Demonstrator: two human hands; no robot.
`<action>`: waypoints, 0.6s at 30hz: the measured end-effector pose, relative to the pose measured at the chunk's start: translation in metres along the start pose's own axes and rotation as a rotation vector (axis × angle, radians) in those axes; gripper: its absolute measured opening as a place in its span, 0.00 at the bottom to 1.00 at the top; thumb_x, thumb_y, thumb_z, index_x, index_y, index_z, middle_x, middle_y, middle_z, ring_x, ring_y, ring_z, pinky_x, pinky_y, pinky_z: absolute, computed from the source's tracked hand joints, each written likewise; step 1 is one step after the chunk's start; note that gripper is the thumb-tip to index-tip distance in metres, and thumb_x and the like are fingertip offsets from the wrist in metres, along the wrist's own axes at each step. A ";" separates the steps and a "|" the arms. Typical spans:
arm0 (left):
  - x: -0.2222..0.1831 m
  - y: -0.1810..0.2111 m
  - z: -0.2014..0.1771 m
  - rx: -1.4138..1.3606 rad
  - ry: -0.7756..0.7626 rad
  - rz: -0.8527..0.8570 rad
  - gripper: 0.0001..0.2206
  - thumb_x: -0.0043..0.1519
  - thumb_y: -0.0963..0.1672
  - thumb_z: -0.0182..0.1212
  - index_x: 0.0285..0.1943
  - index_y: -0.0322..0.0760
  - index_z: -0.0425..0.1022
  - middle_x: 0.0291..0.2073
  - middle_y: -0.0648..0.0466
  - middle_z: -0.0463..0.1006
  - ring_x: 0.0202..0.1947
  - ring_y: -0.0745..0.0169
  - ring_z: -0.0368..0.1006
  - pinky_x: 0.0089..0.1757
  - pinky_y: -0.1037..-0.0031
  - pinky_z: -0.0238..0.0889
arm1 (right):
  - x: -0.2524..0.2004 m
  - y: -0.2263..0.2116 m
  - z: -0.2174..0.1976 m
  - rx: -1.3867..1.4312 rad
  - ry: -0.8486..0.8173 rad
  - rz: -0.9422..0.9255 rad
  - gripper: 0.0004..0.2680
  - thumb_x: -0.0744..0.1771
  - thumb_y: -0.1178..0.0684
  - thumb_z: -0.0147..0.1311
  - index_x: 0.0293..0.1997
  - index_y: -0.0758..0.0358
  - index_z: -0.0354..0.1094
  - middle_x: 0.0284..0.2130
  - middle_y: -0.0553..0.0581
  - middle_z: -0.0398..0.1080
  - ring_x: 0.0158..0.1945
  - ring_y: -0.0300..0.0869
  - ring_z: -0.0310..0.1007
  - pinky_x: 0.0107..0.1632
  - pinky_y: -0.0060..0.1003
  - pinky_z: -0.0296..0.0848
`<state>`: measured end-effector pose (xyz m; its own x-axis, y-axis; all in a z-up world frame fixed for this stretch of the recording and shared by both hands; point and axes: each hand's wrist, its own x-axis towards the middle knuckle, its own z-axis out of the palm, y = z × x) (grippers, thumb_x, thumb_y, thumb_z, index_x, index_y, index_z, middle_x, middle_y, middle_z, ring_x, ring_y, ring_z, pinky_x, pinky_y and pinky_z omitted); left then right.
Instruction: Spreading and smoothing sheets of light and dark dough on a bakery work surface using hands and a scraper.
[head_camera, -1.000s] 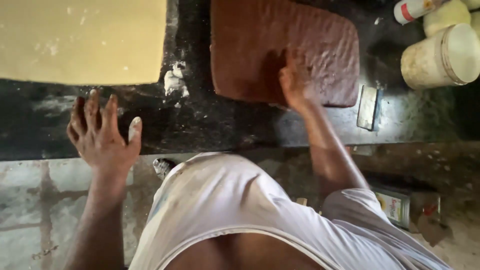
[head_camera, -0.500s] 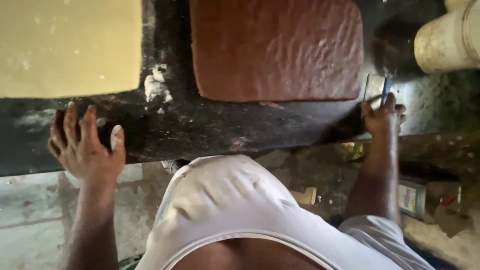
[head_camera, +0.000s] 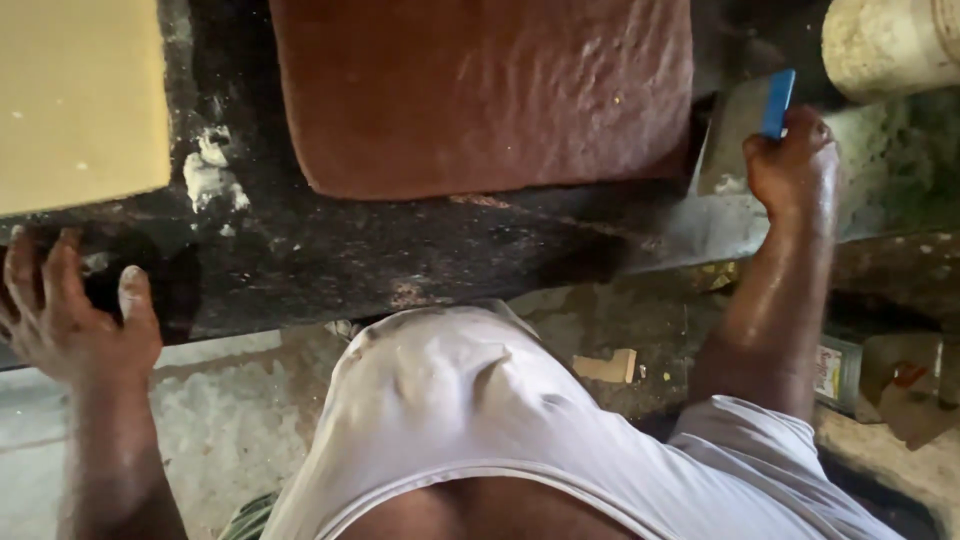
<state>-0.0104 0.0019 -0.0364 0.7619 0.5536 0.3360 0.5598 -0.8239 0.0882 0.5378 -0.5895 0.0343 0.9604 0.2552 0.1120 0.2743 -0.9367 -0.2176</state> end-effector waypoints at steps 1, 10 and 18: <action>0.001 0.002 -0.001 -0.030 0.019 -0.015 0.21 0.68 0.45 0.60 0.71 0.39 0.70 0.74 0.42 0.63 0.73 0.40 0.58 0.68 0.50 0.55 | 0.002 -0.001 0.001 -0.005 0.035 -0.074 0.11 0.65 0.56 0.60 0.50 0.70 0.71 0.43 0.74 0.74 0.45 0.65 0.74 0.45 0.57 0.72; 0.023 0.046 -0.028 -0.286 -0.073 -0.320 0.25 0.66 0.42 0.63 0.75 0.36 0.68 0.68 0.40 0.73 0.65 0.36 0.67 0.60 0.52 0.63 | 0.004 -0.014 -0.016 0.073 -0.004 -0.050 0.11 0.67 0.56 0.58 0.53 0.69 0.68 0.45 0.72 0.74 0.45 0.62 0.75 0.46 0.56 0.73; 0.005 0.012 0.010 -0.390 0.033 -0.080 0.24 0.75 0.40 0.64 0.77 0.24 0.60 0.71 0.35 0.66 0.71 0.37 0.64 0.67 0.57 0.59 | 0.079 -0.046 0.018 0.094 0.109 -0.340 0.10 0.75 0.53 0.50 0.64 0.62 0.67 0.51 0.70 0.74 0.49 0.63 0.74 0.47 0.55 0.74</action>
<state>0.0033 -0.0046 -0.0428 0.7066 0.6191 0.3427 0.4466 -0.7658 0.4627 0.6021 -0.5216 0.0362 0.8039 0.5164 0.2950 0.5851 -0.7754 -0.2373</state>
